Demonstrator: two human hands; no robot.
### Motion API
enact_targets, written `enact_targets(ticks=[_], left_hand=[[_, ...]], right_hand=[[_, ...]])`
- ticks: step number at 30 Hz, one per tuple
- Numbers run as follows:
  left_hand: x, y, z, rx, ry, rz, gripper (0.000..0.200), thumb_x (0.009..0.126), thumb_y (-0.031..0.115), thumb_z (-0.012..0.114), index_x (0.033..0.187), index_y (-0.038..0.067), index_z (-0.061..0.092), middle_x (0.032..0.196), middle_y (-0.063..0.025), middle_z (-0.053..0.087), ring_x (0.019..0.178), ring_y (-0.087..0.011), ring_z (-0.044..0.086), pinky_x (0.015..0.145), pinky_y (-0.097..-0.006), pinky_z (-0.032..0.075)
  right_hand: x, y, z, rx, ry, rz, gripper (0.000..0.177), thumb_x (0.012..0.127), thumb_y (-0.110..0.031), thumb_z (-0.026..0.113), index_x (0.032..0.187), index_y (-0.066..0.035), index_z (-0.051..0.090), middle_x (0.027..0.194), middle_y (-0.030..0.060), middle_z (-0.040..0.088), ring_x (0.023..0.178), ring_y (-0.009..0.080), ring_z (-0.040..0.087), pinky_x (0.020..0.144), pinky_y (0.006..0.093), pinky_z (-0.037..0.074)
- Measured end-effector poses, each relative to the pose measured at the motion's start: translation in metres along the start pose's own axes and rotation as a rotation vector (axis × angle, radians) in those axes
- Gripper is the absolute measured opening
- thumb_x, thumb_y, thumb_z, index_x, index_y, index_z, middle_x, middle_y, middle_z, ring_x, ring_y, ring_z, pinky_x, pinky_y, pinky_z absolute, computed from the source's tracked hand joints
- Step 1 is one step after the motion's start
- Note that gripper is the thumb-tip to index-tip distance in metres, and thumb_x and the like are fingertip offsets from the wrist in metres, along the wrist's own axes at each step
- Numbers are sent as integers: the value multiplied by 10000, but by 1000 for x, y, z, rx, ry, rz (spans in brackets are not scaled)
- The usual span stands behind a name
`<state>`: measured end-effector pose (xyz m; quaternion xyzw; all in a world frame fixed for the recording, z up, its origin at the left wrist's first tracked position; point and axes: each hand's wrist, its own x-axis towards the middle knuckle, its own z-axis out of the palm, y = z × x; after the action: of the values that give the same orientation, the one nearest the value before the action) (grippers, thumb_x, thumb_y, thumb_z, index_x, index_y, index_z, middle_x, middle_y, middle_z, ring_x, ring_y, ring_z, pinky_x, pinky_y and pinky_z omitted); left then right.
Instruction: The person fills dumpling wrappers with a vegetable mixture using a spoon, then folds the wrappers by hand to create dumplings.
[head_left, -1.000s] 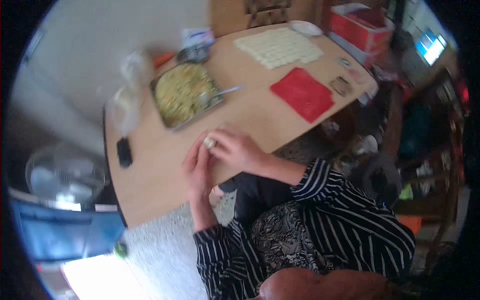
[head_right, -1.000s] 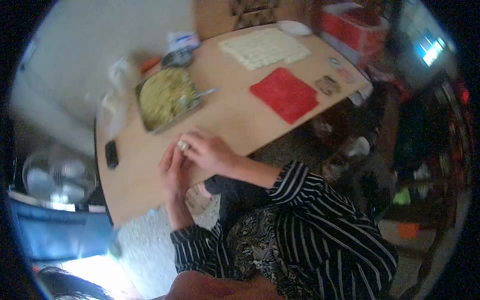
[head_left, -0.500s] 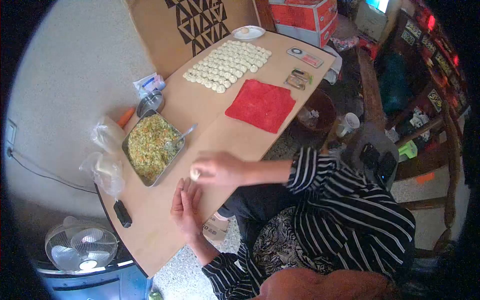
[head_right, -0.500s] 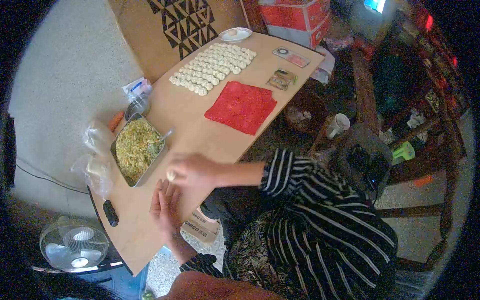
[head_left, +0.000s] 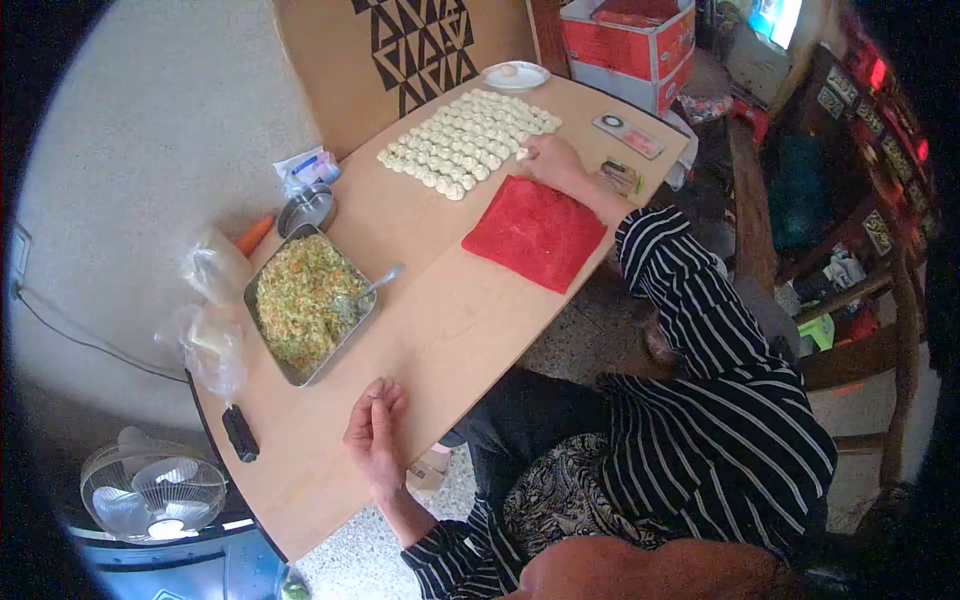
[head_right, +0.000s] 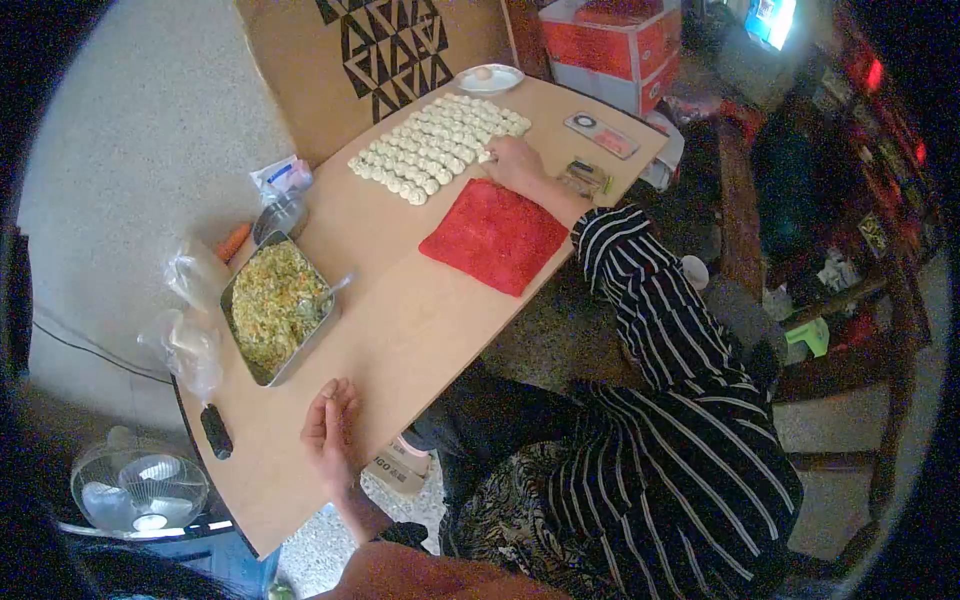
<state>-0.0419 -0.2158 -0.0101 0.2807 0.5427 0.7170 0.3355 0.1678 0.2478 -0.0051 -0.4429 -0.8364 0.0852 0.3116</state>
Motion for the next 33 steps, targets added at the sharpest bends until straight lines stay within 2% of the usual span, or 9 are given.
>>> enact_targets(ticks=[4,13,16,22,25,28,31,33], left_hand=[[-1,5,4,31,41,-31,293,1021,94,500,1254,-73,560,1178,-165,640,1082,-231,636,961,-384,527],[-2,2,1,-8,37,-30,275,1017,80,503,1234,-74,575,1165,-164,646,1063,-222,643,960,-371,527],[-1,1,2,-20,35,-23,273,1016,77,504,1232,-72,576,1165,-162,646,1058,-222,645,958,-368,527],[0,4,5,-16,54,-52,262,1016,83,507,1223,-56,588,1180,-160,639,1060,-222,642,952,-358,530],[0,1,3,16,70,-57,260,1016,88,510,1222,-49,592,1189,-159,634,1066,-222,638,951,-356,531],[1,1,2,5,68,-63,263,1017,93,511,1223,-49,592,1196,-156,631,1069,-221,636,952,-356,530],[0,-1,1,21,68,-55,271,1017,99,513,1223,-58,589,1200,-155,630,1070,-221,634,953,-356,529],[0,3,4,45,70,-36,277,1016,104,517,1224,-65,587,1197,-155,631,1072,-220,633,955,-355,526]], right_hand=[[4,2,10,-36,26,-96,290,727,-283,740,902,-54,702,913,169,633,868,338,634,762,431,514],[6,9,24,-18,100,-204,300,719,-274,784,924,-68,708,1122,145,574,1060,341,555,960,425,438],[6,8,26,-45,65,-109,332,733,-278,779,968,-54,708,1172,151,567,1091,349,552,979,424,430],[4,13,18,26,58,-73,377,772,-296,760,1047,-47,694,1193,167,603,1114,331,580,951,429,458],[-16,-3,-7,64,-81,-96,430,803,-355,719,1121,-69,675,1214,156,579,1067,365,583,915,439,477],[-71,-39,-32,125,-126,-205,458,847,-386,685,1177,-70,645,1242,147,567,1103,358,563,947,454,449],[-110,-44,-17,-114,-1,-290,470,867,-403,661,1199,-72,628,1271,124,551,1160,340,524,970,483,414],[-118,-50,-14,-80,-17,-202,476,870,-401,657,1206,-65,624,1286,120,539,1186,330,497,980,495,392]])
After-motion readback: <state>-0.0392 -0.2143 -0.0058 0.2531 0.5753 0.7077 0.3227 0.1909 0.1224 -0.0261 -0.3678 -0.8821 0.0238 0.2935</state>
